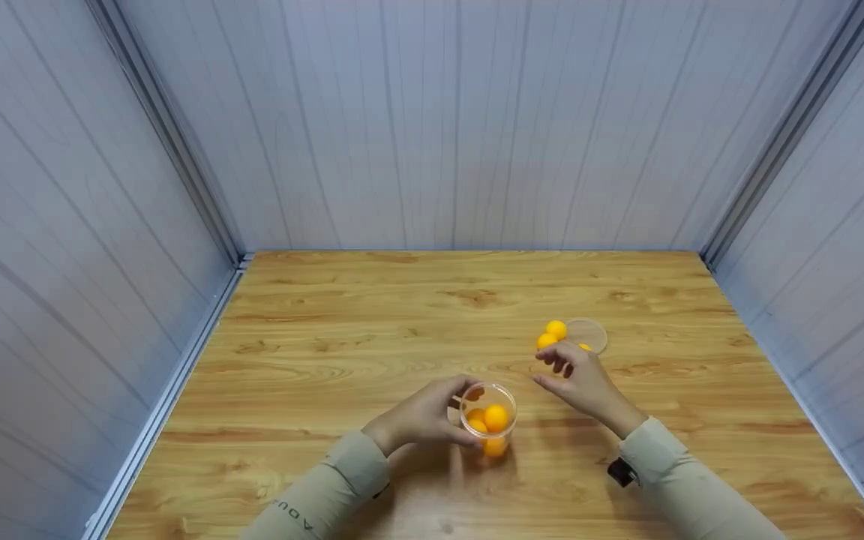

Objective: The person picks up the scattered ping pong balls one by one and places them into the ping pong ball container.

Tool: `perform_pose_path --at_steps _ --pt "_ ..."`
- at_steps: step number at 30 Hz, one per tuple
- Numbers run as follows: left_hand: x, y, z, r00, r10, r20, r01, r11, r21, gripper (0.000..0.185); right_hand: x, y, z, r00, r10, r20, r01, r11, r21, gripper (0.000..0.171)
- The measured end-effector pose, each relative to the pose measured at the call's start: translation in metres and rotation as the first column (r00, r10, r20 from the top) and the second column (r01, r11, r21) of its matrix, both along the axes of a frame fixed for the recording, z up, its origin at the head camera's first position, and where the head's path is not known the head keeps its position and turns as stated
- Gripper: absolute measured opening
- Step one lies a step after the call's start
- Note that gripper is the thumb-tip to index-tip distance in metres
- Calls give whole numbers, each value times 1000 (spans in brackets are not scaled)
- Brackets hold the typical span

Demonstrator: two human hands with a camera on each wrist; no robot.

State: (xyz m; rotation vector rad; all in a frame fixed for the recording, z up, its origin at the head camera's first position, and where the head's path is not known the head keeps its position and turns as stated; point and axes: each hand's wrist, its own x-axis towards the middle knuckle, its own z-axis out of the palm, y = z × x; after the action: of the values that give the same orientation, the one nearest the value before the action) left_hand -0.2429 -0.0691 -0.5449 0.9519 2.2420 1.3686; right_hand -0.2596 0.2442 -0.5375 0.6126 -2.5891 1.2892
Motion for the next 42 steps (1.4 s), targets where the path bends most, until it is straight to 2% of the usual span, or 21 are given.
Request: perform_pose_path --at_steps 23,32,42 --pt "1 0 0 1000 17 -10 -17 1000 -25 83 -6 21 -7 995 -73 74 70 997 43 26" --pt "2 0 1 1000 19 13 -19 1000 -19 80 -7 29 -11 993 -89 71 86 995 39 30" --pt "2 0 1 1000 14 -14 -14 1000 -13 79 -8 38 -13 990 -110 89 106 993 46 39"
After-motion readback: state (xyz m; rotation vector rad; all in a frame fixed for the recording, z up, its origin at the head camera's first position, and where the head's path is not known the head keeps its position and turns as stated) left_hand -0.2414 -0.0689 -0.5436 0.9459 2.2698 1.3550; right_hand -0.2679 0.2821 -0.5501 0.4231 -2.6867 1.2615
